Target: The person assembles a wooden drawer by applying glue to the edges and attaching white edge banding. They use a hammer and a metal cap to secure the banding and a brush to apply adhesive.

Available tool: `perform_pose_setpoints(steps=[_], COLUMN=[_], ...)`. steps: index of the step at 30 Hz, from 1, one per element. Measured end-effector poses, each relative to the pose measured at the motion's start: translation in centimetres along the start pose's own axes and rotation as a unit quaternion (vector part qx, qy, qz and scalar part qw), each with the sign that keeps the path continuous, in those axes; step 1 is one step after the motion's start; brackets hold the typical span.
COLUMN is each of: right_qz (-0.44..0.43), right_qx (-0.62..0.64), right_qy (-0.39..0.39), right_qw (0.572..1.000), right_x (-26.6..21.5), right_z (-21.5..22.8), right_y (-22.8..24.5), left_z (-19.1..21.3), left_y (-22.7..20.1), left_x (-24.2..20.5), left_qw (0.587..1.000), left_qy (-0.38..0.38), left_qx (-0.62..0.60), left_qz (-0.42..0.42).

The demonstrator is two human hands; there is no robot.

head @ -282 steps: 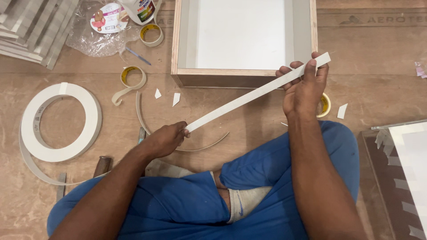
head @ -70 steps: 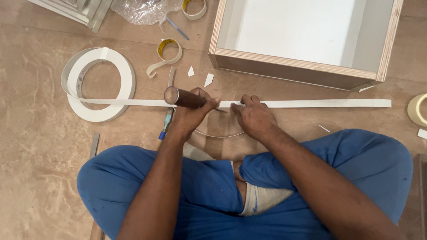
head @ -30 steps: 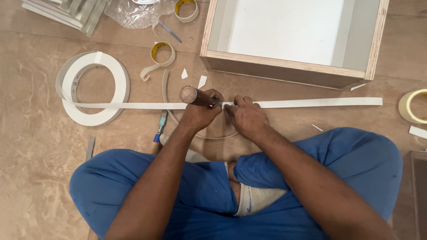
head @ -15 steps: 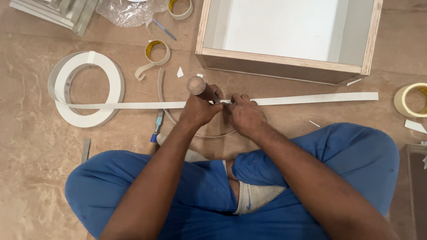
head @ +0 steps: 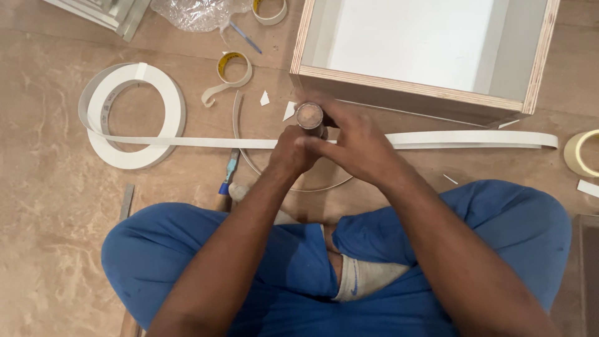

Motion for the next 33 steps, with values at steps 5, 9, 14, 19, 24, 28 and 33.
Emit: perform_pose_setpoints(steps=[5,9,14,19,24,28,33], right_qz=[-0.097,-0.131,-0.153,-0.173,-0.154,-0.181,-0.173], right_qx=[-0.064,-0.046,-0.030,-0.032,-0.024,-0.030,-0.046], right_qy=[0.030,0.035,0.032,0.040,0.027,0.035,0.032], right_qw=[0.993,0.990,0.987,0.984,0.987,0.982,0.983], right_x=[0.4,-0.1,0.1,0.3,0.0,-0.1,-0.2], right_z=[-0.5,0.2,0.3,-0.1,-0.3,-0.2,-0.2], right_y=[-0.7,-0.8,0.0,0.2,0.0,0.4,0.3], left_z=[2.7,12.0,24.2,22.4,14.7,10.0,7.4], left_y=[-1.4,-1.5,6.4,18.5,26.1,27.5,26.7], left_x=[-1.6,-6.8,-15.8,-26.9,-36.5,-40.2,-42.3], left_qw=[0.998,0.986,0.976,0.922,0.886,0.870,0.847], left_qy=[0.056,0.123,-0.114,-0.128,-0.094,-0.094,-0.109], left_qx=[-0.005,-0.025,-0.021,0.146,0.191,0.213,0.263], left_qz=[-0.017,0.112,0.184,0.336,0.413,0.435,0.449])
Point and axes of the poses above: each hand's wrist, its own x-axis towards the middle knuckle, its own z-axis out of the back of the hand, y = z × x, the point moved 1 cm from there along x, towards the middle knuckle, and after that the axes turned 1 degree about x, right-handed, at the moved point
